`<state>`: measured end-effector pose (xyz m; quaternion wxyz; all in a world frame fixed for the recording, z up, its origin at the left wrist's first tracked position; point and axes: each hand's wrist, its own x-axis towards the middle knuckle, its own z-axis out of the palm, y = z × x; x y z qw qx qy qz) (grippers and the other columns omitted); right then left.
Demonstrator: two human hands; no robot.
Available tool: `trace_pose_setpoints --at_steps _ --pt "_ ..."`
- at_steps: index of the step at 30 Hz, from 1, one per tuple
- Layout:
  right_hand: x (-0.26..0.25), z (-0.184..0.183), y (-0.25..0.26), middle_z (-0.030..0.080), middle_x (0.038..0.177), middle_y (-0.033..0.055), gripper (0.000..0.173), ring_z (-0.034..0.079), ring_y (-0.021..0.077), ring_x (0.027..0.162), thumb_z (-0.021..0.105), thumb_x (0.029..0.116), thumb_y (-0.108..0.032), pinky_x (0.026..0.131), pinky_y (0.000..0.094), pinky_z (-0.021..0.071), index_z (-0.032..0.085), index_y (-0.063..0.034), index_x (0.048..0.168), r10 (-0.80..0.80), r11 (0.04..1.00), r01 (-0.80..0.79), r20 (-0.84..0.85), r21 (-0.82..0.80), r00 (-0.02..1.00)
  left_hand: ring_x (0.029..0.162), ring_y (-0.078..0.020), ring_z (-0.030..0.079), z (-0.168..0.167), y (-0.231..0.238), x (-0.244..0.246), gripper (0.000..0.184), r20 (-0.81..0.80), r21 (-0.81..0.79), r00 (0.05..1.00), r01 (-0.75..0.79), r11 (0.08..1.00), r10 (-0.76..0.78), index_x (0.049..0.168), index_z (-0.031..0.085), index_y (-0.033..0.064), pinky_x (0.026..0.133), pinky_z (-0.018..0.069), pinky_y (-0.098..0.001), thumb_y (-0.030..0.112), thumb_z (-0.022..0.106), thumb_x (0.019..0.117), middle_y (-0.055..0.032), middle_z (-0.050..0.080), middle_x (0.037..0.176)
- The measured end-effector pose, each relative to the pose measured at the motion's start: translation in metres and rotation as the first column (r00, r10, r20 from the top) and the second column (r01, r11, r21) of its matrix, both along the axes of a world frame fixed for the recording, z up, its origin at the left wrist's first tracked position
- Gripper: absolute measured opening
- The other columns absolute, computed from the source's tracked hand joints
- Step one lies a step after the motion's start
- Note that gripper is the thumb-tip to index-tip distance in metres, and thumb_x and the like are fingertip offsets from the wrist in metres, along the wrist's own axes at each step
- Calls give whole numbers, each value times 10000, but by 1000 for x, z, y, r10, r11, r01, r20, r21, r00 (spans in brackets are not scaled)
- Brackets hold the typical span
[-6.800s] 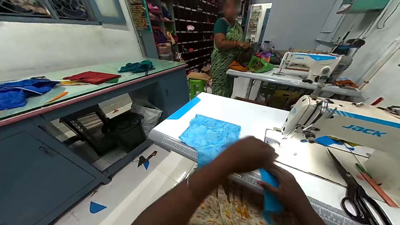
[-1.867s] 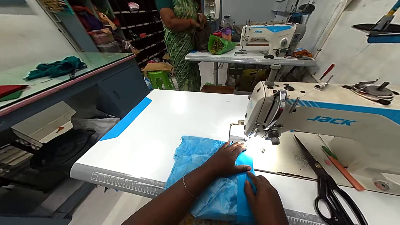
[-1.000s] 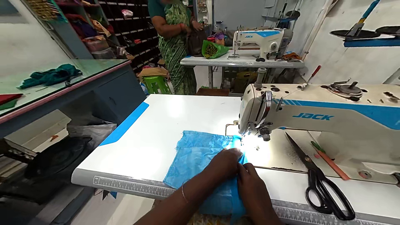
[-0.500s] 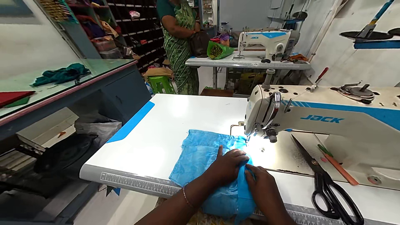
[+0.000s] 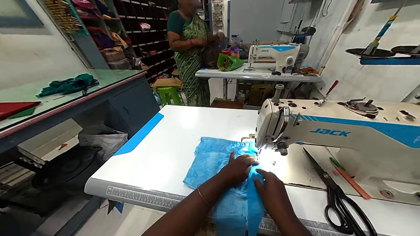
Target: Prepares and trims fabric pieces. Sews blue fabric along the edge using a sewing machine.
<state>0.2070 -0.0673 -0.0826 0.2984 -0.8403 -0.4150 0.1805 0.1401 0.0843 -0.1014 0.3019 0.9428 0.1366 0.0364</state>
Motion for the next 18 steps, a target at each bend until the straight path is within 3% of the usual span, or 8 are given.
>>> trace_pose_setpoints --at_steps 3,5,7,9,13,18 --pt "-5 1 2 624 1299 239 394 656 316 1106 517 1061 -104 997 400 508 544 50 1422 16 998 -14 -18 56 1000 1496 -253 387 6 3 1 415 2 -64 1000 -16 998 16 1421 594 58 1217 42 -687 115 332 1105 -98 531 1525" --pt "-3 2 2 615 1318 236 405 645 309 1144 503 1063 -104 1025 393 492 526 55 1436 20 999 -19 -47 26 999 1520 -245 350 12 -8 3 419 -87 -2 996 -33 999 33 1450 567 60 1222 23 -685 115 341 1102 -93 501 1554" --pt "3 2 0 610 1341 233 404 627 308 1200 482 1066 -100 1061 397 471 528 49 1439 19 1000 -21 -78 -17 997 1547 -217 296 15 -27 4 422 -181 93 981 -51 994 68 1474 544 79 1230 -4 -678 138 355 1102 -59 464 1589" --pt "9 -1 -3 614 1345 234 396 629 313 1200 465 1070 -101 1061 410 469 542 42 1432 17 999 -22 -97 -42 995 1575 -205 215 10 -36 1 444 -218 93 972 -66 993 85 1509 505 120 1194 -14 -731 209 303 1124 -15 396 1634" --pt "11 -7 -6 617 1333 223 387 646 291 1146 444 1087 -113 1028 396 487 545 37 1429 7 999 -13 -122 -50 993 1575 -187 208 -3 -30 -7 474 -120 43 990 -70 997 75 1527 498 165 1161 -58 -763 319 294 1128 17 408 1626" --pt "9 -12 -4 626 1322 222 379 651 290 1128 453 1083 -114 1018 392 493 565 51 1405 -1 1000 -1 -91 -26 996 1579 -174 191 -4 -25 -8 479 -130 34 990 -52 998 56 1534 491 183 1166 -73 -751 361 319 1124 29 396 1634"
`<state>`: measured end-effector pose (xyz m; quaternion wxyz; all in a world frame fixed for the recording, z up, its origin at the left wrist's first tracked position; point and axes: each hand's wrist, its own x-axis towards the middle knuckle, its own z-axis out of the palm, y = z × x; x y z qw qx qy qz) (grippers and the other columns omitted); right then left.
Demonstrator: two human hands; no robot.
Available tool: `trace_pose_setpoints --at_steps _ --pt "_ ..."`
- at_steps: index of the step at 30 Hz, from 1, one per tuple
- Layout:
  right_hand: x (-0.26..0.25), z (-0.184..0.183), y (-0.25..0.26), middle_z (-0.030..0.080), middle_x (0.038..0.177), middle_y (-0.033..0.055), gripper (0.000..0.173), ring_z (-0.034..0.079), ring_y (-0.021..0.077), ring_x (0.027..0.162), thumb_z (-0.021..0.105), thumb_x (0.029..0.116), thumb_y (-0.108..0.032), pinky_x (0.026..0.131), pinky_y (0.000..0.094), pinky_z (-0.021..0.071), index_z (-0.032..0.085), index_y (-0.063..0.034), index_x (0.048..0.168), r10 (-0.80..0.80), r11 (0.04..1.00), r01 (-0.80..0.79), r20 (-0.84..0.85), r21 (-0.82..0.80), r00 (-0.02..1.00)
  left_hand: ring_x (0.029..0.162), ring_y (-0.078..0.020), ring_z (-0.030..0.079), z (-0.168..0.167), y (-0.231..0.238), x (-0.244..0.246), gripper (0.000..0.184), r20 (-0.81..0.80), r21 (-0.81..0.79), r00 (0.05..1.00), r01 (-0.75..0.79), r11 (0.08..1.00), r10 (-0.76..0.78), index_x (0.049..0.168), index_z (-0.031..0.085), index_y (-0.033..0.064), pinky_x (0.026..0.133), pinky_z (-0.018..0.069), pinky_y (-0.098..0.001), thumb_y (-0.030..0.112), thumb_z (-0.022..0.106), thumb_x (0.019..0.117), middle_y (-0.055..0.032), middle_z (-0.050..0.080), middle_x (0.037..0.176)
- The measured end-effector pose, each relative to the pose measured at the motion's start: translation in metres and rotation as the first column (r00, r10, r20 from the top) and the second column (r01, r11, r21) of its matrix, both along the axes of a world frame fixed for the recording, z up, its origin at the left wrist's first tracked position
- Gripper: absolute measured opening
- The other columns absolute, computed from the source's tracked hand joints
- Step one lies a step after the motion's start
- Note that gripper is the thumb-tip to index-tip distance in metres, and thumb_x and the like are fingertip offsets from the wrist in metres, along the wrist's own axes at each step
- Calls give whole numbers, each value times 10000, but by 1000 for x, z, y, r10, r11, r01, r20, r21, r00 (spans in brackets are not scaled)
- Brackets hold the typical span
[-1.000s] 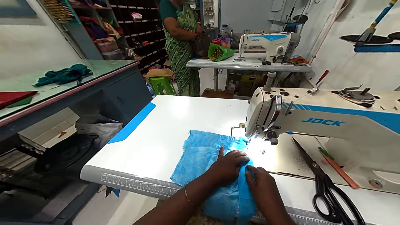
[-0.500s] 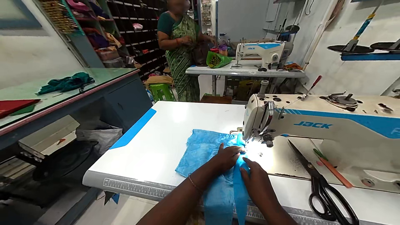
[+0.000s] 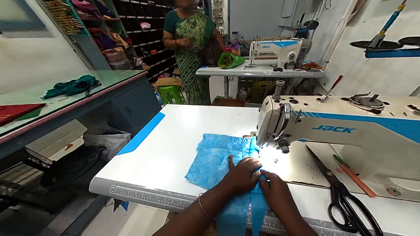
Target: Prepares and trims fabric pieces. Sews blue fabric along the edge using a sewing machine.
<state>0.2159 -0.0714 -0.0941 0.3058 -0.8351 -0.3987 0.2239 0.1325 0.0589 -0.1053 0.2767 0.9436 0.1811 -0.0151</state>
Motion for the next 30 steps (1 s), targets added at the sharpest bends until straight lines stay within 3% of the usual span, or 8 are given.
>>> trace_pose_setpoints --at_steps 11,13,16,18,21,27,30 --pt "0 -3 9 627 1328 238 364 607 304 1242 468 1074 -88 1081 397 449 577 63 1386 -90 993 91 -25 73 996 1565 -195 234 1 22 4 431 63 -6 995 73 997 -72 1484 558 173 1151 -66 -767 322 404 1110 10 460 1589" --pt "2 -3 12 633 1315 239 358 619 309 1222 482 1072 -96 1069 407 457 584 60 1377 -91 992 93 -28 80 995 1555 -217 260 2 28 6 408 95 -12 991 98 995 -96 1453 591 159 1145 -56 -776 300 434 1103 -17 488 1566" --pt "0 -5 11 660 1236 214 361 674 276 1049 560 1053 -154 955 402 521 599 30 1361 -73 990 78 -44 116 996 1539 -239 297 4 31 7 379 116 7 986 117 993 -117 1422 621 153 1143 -31 -785 241 459 1092 -38 519 1534" --pt "-7 -3 8 663 1228 219 361 681 282 1028 574 1035 -128 939 395 536 612 35 1355 -24 990 19 34 138 999 1548 -235 287 11 22 8 398 41 60 994 94 994 -97 1448 591 131 1169 -10 -765 163 427 1087 -41 498 1559" --pt "-19 -3 6 654 1239 234 345 674 318 1105 511 1035 -50 982 394 531 619 59 1344 13 994 -34 198 104 980 1542 -225 307 10 4 7 420 16 79 999 29 996 -30 1479 543 92 1201 33 -724 127 397 1087 -52 479 1577" --pt "-21 -1 3 636 1272 244 346 654 318 1146 501 1042 -48 1006 388 513 606 73 1348 -31 998 22 136 67 990 1562 -247 249 3 16 0 410 122 -30 991 52 998 -48 1445 601 160 1155 -39 -772 170 391 1093 -28 496 1564" --pt "-18 -4 0 657 1229 239 333 659 322 1127 533 1032 -65 1001 400 515 633 67 1321 -59 993 48 99 110 993 1574 -263 212 5 15 0 409 88 15 995 56 998 -57 1445 603 179 1146 -37 -783 176 399 1091 -16 486 1571"
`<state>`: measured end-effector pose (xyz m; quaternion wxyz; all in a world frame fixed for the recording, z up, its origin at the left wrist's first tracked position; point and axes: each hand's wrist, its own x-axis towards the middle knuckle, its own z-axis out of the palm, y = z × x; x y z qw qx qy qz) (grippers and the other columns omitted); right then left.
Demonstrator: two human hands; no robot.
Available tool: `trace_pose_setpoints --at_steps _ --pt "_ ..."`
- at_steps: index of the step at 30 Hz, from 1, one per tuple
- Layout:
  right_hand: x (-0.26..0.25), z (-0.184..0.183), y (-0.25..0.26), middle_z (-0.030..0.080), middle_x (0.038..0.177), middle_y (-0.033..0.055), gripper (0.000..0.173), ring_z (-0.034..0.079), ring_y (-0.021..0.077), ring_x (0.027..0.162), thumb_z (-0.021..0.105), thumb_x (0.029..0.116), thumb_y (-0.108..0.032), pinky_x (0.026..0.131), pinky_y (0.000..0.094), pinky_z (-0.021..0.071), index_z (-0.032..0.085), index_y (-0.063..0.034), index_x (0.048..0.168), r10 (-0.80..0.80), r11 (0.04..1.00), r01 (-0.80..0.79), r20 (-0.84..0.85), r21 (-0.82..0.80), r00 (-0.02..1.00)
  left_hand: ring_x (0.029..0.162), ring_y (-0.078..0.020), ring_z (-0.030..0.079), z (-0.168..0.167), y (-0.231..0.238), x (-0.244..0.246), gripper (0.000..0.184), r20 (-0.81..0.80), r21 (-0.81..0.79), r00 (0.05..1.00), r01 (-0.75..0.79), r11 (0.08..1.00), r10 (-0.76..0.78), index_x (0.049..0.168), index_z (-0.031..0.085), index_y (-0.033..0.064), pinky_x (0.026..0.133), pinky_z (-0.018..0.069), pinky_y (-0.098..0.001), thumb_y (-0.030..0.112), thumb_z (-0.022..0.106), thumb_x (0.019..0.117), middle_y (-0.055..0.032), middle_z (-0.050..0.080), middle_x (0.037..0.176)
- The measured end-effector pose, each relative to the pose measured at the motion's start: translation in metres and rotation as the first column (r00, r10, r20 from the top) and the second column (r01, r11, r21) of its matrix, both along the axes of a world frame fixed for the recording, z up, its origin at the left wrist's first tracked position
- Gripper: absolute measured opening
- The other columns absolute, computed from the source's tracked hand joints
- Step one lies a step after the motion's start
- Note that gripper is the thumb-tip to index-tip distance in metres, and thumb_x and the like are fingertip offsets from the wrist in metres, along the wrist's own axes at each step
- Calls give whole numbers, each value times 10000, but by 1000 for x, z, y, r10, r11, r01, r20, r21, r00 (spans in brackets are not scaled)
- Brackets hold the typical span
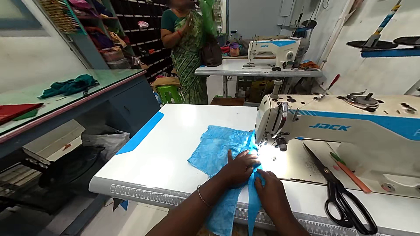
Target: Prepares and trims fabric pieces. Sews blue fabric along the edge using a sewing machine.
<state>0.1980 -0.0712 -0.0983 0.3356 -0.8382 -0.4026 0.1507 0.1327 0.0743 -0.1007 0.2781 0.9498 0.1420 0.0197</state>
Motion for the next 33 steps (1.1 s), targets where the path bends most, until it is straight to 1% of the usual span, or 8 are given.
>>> trace_pose_setpoints --at_steps 4,15,20,22,25,28,30,33 --pt "3 -2 -2 670 1220 232 331 662 316 1125 550 1030 -80 1006 399 510 642 58 1316 -8 1000 8 -5 10 1000 1587 -274 167 -5 -10 0 430 -64 134 998 17 991 -9 1482 561 200 1129 8 -811 187 391 1087 27 456 1596" --pt "4 -11 4 690 1178 207 338 689 304 1023 599 1016 -146 919 426 544 666 15 1306 -85 994 87 -34 67 996 1572 -258 212 -1 2 7 445 -93 82 996 13 997 -5 1503 544 213 1138 -8 -797 190 373 1092 25 460 1588" --pt "-1 -29 1 701 1068 184 279 695 240 774 607 987 -79 732 372 589 707 23 1226 -74 968 44 112 246 991 1573 -281 211 1 -9 10 436 -120 202 993 2 979 23 1485 556 164 1152 26 -790 130 453 1063 -10 483 1572" --pt "-5 -37 0 717 1044 193 250 718 253 766 612 954 -28 704 376 609 727 51 1161 -86 942 -2 247 336 965 1513 -294 339 4 -24 9 381 -118 304 992 -11 953 49 1406 616 98 1193 179 -675 103 519 1038 -48 562 1491" --pt "-9 -44 0 728 996 202 187 736 299 811 627 922 8 729 405 618 745 63 1058 -106 914 -50 355 403 929 1301 -325 522 15 -31 6 305 -113 254 989 -61 965 92 1276 695 32 1061 411 -507 49 551 1008 -120 634 1341" --pt "-11 -41 1 722 933 206 147 734 325 814 635 906 23 745 426 612 717 79 1015 -113 911 -38 339 410 934 1191 -349 587 37 -35 7 264 -135 -27 959 -254 967 248 1104 736 -31 1033 465 -497 118 529 1038 -185 670 1191" --pt "-12 -42 0 715 879 187 144 728 298 767 652 891 3 712 409 610 709 73 1003 -116 904 -31 314 427 942 1036 -342 647 49 -40 9 383 -189 -125 924 -359 925 333 1010 699 -37 905 510 -526 274 486 1075 -205 667 1045" --pt "-9 -44 -6 715 828 120 179 709 222 702 635 875 -112 636 359 593 720 14 969 -16 893 -93 238 440 971 945 -359 669 52 -37 16 511 -253 -121 894 -407 905 369 1042 694 -30 843 525 -560 476 627 1007 -219 684 970"
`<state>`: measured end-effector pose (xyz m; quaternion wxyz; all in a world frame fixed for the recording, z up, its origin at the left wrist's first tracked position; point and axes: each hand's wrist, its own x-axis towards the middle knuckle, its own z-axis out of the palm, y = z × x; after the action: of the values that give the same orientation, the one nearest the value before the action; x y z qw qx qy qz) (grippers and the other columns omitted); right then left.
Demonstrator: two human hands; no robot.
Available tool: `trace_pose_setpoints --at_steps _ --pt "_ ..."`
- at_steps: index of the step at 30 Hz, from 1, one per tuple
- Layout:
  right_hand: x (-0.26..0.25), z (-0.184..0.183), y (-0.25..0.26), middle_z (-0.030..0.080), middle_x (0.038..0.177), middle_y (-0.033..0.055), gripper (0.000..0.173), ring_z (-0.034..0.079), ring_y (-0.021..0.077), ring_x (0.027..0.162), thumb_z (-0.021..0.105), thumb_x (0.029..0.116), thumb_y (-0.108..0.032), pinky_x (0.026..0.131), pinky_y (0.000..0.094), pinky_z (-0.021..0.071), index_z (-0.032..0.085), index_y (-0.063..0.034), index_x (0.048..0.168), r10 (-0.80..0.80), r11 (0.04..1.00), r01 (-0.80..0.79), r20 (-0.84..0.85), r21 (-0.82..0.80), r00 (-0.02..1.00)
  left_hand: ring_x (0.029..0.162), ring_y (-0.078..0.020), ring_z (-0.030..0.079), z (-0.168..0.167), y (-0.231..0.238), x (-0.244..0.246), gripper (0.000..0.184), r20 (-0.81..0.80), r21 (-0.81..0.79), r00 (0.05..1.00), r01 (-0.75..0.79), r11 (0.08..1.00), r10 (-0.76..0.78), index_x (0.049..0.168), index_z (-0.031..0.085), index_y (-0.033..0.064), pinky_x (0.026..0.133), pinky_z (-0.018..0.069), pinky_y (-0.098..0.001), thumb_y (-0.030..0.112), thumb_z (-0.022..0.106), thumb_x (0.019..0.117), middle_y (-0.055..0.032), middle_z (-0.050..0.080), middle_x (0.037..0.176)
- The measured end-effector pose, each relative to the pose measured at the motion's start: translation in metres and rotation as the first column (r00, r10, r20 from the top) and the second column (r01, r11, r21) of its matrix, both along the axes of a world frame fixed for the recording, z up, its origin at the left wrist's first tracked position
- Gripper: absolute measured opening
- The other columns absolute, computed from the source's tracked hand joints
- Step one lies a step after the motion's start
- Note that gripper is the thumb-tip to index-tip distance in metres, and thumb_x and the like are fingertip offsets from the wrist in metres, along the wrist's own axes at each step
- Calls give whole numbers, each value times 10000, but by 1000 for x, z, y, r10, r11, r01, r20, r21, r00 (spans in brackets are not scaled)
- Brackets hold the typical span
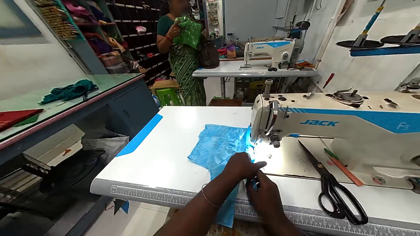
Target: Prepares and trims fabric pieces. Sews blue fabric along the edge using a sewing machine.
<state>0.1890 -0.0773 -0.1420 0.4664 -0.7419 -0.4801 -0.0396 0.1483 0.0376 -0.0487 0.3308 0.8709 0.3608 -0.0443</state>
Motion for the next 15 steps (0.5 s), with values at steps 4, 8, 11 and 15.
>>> trace_pose_setpoints --at_steps 4,8,11,15 --pt "9 0 -13 690 743 30 235 633 124 606 544 873 -208 534 307 507 720 -53 852 124 992 -118 -153 49 981 972 -399 680 0 -1 -3 235 -15 109 997 77 991 -76 1108 700 -44 837 535 -577 133 701 953 -245 698 1017" --pt "17 5 -19 646 870 119 279 613 248 786 553 871 -51 689 411 506 739 -7 1075 -67 998 65 -160 -18 985 988 -355 690 -2 -9 -10 171 -27 183 995 99 978 -96 1094 706 -13 855 548 -542 83 644 966 -203 708 1017" --pt "15 12 -17 664 1013 215 420 641 383 976 596 896 -63 875 532 520 694 -13 1301 -56 964 49 -20 -262 998 1099 -337 671 -13 -20 -18 232 11 241 993 110 964 -116 1185 712 17 951 536 -503 64 583 998 -183 701 1133" --pt "8 16 -12 667 1068 245 350 636 424 1043 587 939 -108 925 554 497 715 28 1235 -35 911 78 112 -406 993 1187 -290 631 -19 -26 -18 311 -25 280 990 139 950 -137 1293 707 90 1027 502 -436 99 563 1018 -137 680 1224"
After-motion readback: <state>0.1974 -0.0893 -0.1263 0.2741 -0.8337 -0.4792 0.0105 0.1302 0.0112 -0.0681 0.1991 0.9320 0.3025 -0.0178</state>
